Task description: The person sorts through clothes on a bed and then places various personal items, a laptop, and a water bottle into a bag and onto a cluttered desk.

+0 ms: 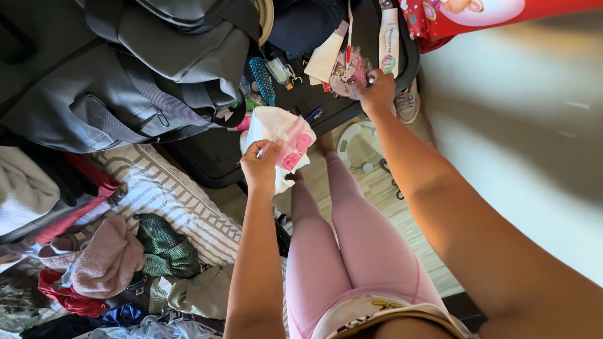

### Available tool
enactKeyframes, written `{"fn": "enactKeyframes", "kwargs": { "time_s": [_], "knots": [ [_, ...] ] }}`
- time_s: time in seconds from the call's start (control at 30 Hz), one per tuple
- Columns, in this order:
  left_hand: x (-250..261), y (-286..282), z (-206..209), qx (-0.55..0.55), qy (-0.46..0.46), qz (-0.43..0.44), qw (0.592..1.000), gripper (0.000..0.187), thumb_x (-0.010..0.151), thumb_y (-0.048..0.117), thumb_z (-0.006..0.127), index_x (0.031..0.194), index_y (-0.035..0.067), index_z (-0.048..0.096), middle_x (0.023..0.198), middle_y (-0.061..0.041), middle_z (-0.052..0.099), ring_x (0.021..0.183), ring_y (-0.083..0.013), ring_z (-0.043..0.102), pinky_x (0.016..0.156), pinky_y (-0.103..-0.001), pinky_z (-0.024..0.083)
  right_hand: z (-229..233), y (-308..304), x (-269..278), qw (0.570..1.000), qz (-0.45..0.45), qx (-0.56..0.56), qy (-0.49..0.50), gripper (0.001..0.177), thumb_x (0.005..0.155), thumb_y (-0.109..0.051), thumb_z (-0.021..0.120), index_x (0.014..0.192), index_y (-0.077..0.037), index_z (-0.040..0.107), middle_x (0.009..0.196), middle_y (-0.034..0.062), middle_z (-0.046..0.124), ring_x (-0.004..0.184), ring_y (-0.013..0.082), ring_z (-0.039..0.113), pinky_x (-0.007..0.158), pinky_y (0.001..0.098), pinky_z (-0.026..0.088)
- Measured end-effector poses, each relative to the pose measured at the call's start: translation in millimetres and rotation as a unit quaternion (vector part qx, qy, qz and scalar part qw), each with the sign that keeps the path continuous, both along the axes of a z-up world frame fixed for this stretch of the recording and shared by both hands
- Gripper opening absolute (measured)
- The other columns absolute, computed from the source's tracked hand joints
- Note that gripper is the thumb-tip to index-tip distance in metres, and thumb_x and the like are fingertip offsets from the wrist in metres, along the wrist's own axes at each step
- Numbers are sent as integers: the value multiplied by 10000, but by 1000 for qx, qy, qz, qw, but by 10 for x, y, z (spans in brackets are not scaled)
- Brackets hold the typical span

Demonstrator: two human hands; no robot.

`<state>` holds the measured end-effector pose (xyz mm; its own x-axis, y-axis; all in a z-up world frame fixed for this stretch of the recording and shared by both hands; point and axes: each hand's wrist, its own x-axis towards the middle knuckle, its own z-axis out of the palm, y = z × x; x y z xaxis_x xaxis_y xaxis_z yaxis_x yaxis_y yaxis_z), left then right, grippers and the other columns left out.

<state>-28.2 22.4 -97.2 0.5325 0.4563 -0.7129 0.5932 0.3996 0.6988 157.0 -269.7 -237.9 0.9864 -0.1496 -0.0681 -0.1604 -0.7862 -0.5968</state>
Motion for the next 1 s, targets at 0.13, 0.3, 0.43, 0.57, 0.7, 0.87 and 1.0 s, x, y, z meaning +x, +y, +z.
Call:
{"fn": "enactKeyframes", "kwargs": {
  "time_s": [0.13, 0.3, 0.43, 0.57, 0.7, 0.87, 1.0],
  "knots": [
    [-31, 26, -62, -77, -34, 41, 996, 232, 855, 136, 784, 1032, -4, 731, 998, -35, 714, 883, -83, 638, 827, -240, 529, -554, -139, -11, 999, -11, -37, 28, 200, 726, -131, 849, 809, -46, 687, 871, 173, 638, 851, 356, 648, 742, 424, 501],
    [-126, 52, -307, -153, -70, 82, 982, 208, 903, 39, 662, 1088, -18, 739, 1096, -84, 735, 950, -127, 652, 876, -269, 542, -226, -120, -295, 984, -138, 78, 86, 122, 787, -66, 775, 840, -63, 665, 835, 120, 681, 815, 266, 679, 700, 364, 513],
    [-4, 27, -104, -147, -32, 90, 984, 199, 915, 51, 681, 1101, -9, 720, 1090, -50, 723, 966, -112, 651, 877, -255, 529, 584, 50, -665, 905, -187, 372, 85, 155, 881, 30, 730, 927, -74, 625, 887, 75, 664, 803, 186, 653, 676, 340, 512],
    [41, 4, 107, -113, -35, 25, 993, 220, 963, 105, 713, 1150, -6, 677, 1045, -34, 688, 883, -111, 598, 775, -282, 488, 1834, 712, -702, 766, -188, 590, 172, 117, 907, -21, 655, 963, -115, 612, 934, 62, 719, 802, 168, 699, 687, 351, 578],
    [-19, -7, 42, -46, -76, -59, 994, 288, 957, 66, 722, 1231, -3, 666, 974, -39, 624, 813, -121, 540, 720, -289, 462, 1536, 979, -759, 753, -83, 617, 213, 93, 933, -50, 680, 1011, -89, 647, 1000, 77, 727, 898, 171, 705, 818, 339, 579],
    [-130, 26, -3, -91, -186, -71, 976, 307, 945, 5, 644, 1250, -25, 650, 1148, -41, 706, 995, -101, 630, 873, -264, 525, 1573, 1362, -772, 798, 75, 539, 259, 61, 949, -47, 746, 956, -16, 694, 1151, 5, 668, 1014, 116, 663, 910, 281, 522],
    [-132, 144, 253, -239, -176, 33, 954, 271, 930, 14, 628, 1199, -3, 653, 1141, -73, 717, 1011, -152, 665, 897, -308, 551, 1596, 1404, -871, 786, 52, 539, 297, 75, 915, -37, 768, 914, -6, 700, 1080, -12, 667, 944, 97, 654, 831, 268, 525]
  ]
}}
